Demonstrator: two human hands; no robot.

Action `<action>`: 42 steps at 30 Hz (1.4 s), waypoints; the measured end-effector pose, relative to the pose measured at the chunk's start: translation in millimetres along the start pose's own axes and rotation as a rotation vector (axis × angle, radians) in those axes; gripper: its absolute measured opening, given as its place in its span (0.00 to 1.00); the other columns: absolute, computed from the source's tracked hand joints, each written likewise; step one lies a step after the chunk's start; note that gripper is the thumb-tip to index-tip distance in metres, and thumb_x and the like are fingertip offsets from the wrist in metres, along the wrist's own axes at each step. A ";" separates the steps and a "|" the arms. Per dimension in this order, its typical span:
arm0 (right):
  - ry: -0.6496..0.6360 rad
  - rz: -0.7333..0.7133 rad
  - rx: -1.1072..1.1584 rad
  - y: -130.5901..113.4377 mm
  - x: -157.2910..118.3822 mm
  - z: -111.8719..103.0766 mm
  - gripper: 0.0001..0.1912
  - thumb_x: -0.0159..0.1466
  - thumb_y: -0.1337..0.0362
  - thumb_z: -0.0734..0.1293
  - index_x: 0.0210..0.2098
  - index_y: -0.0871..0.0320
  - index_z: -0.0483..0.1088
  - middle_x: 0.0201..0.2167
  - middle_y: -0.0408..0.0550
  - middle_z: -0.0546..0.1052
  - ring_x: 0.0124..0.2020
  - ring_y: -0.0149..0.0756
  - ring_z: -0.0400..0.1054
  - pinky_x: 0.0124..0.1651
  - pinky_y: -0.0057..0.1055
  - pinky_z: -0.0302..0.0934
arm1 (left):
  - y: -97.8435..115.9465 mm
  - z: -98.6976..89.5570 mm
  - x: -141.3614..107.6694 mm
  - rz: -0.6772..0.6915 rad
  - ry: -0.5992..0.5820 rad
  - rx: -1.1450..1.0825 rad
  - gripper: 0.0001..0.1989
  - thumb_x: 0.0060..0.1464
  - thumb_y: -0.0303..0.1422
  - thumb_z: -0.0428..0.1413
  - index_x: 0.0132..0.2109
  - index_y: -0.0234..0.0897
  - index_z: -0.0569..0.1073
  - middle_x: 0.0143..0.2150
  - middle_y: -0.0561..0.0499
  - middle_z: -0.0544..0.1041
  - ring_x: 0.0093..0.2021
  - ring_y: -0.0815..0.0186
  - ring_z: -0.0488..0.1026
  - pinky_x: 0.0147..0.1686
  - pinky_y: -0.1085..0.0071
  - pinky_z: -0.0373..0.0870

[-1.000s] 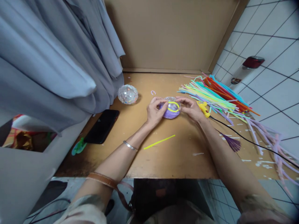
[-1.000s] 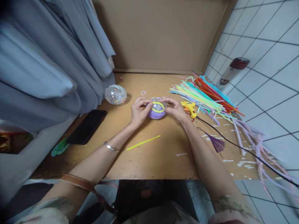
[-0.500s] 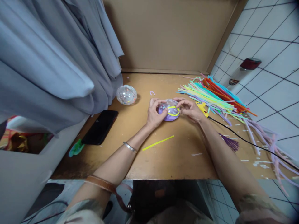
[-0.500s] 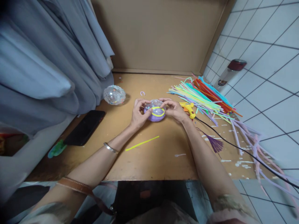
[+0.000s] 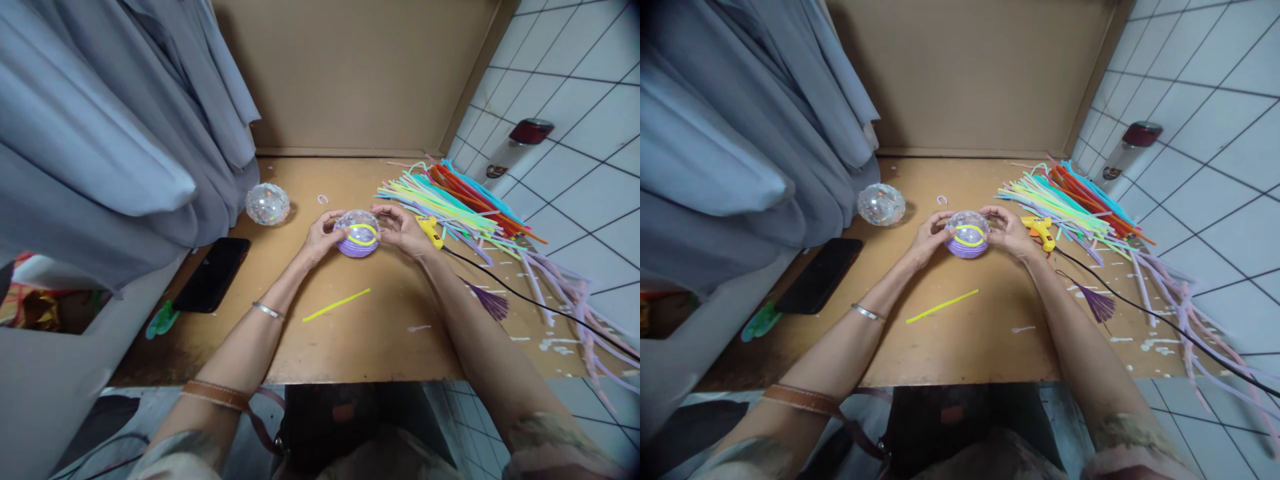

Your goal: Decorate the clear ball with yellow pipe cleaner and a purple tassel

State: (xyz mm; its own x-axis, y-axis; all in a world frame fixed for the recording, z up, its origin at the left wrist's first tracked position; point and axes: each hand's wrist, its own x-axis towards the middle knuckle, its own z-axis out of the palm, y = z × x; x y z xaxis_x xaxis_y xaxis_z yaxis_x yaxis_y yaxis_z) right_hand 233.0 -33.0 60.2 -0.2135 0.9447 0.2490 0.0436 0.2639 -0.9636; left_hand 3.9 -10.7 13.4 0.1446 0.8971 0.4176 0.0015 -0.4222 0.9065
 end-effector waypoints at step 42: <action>-0.087 -0.233 -0.278 12.5 -3.0 2.6 0.27 0.54 0.61 0.77 0.50 0.49 0.68 0.58 0.52 0.73 0.62 0.51 0.71 0.65 0.55 0.69 | -3.0 -15.4 1.1 -0.068 -0.232 -0.152 0.49 0.38 0.47 0.75 0.66 0.36 0.71 0.69 0.32 0.71 0.59 0.49 0.79 0.60 0.52 0.77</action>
State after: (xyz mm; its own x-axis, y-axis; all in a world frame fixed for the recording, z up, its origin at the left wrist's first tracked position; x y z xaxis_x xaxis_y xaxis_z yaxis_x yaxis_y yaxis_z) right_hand 231.6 -33.0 47.1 -0.3310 0.8360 0.4376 0.2449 0.5239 -0.8158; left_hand -11.1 -6.4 12.1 0.3720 0.8613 0.3462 -0.1268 -0.3224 0.9381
